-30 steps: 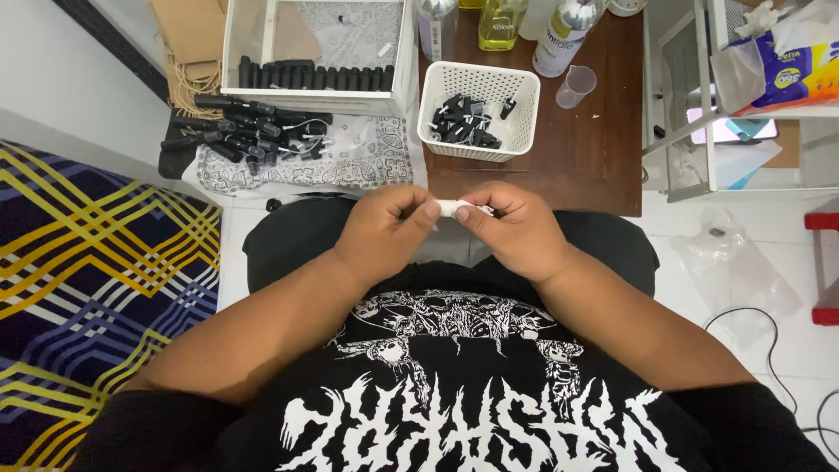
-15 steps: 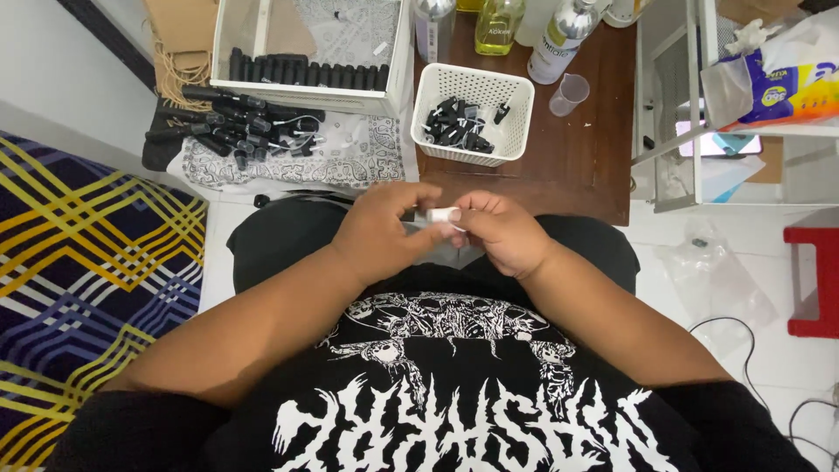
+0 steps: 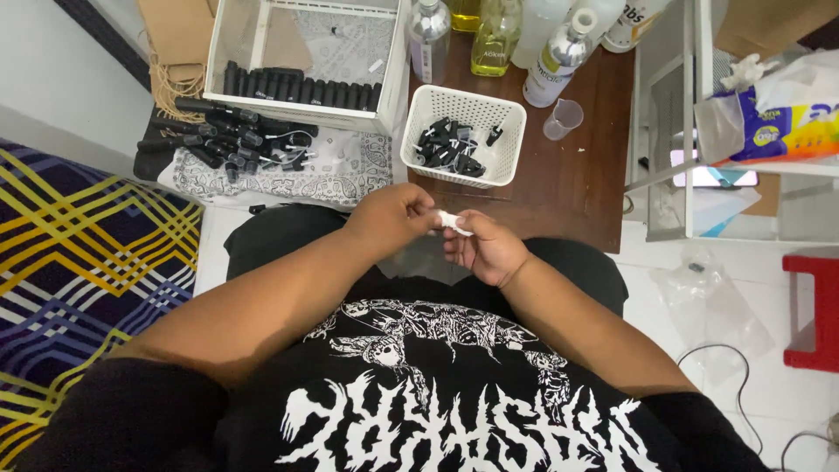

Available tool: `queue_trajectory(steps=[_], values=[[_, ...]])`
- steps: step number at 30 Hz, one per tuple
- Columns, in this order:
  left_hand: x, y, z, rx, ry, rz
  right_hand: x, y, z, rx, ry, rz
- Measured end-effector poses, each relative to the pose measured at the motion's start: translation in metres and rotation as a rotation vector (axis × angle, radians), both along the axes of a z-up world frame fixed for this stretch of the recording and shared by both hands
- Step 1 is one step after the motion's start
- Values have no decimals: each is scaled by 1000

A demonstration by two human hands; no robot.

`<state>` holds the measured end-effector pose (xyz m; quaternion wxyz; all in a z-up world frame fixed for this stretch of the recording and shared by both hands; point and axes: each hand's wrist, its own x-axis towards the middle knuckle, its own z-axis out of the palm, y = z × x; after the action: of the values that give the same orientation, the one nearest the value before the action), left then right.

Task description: Assembling perfume sprayer heads by attaching plastic tubes to the caps.

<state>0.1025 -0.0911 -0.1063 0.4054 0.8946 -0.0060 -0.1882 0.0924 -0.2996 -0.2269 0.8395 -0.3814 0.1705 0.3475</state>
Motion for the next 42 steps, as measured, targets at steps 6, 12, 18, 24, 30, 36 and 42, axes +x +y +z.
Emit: queue_trajectory(steps=[6, 12, 18, 24, 30, 36, 42], values=[[39, -5, -22, 4, 37, 295, 35, -28, -49, -4, 106, -62], [64, -11, -39, -484, 30, 452, 31, -36, -46, 30, 85, -5], [59, 0, -2, -567, 200, 468, 32, -43, -40, 26, 33, -33], [70, 23, -72, -719, 232, 633, 31, -34, -29, 51, 41, -39], [54, 79, -79, -82, 101, 700, 33, -40, -45, 62, -7, -69], [65, 193, -110, 805, 62, 438, 32, -33, -31, -10, 12, -85], [88, 273, -230, 691, 359, 522, 39, -35, -63, -58, 85, -32]])
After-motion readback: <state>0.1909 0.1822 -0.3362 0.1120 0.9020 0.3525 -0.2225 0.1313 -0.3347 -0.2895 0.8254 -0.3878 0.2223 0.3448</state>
